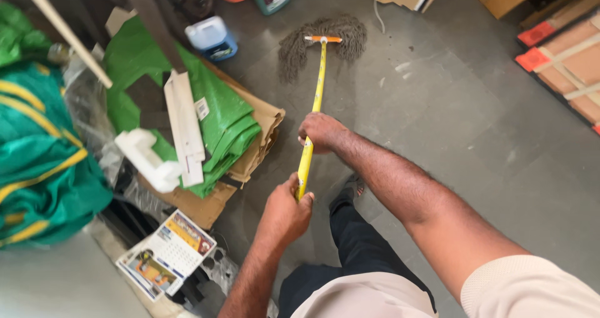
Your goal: The person mops a tiled floor using a yellow-handled string mop. They move the mop back and forth across the floor, navigating around stacked cardboard boxes and other stored items in a warehouse-like space.
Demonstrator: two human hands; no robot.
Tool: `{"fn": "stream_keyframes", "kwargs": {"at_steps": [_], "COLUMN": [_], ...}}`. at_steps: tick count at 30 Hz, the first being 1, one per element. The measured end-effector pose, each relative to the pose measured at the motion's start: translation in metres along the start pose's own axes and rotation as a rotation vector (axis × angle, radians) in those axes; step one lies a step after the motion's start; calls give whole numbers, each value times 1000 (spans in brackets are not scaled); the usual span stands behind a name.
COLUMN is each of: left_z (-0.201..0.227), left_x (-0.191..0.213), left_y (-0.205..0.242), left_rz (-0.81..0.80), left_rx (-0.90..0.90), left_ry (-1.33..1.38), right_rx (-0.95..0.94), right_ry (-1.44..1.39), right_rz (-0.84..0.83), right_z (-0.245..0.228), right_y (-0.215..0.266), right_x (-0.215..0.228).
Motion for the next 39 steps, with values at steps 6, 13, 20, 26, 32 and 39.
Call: {"fn": "stream_keyframes", "kwargs": {"at_steps": [6,13,20,26,32,39], "left_z": [49,19,-46,-159,-271,-244], "left_x": [8,9,53,176,269,256], "left_y": [-35,-24,-5,-9,-28,-58], "left_rz": [-165,-351,-469,-326,-247,-120], "left_rx": [-35,-125,-205,-134,-127,-138], "left_ry": [-161,-217,-453,-663,-748,-939], "right_rx": [-202,-429,-570,-393,-333,-350], "right_ry": [-93,-119,-132,-103,-334,-403], "right_rz": [61,166,302,278,301,288], "right_z": [40,19,-59,-163,-244,-209], "right_y": [17,75,84,-13,-95,-93], "right_x": [28,-6,-54,-82,-72,-45]}}
Point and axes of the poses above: each hand's wrist, its own y-axis away from the middle knuckle, its own x-axis out of the back of the hand, z = x × y, the point moved 4 cm from there along -y, towards the middle knuckle, and after that the axes turned 2 degrees about -x, right-handed, at the moved point
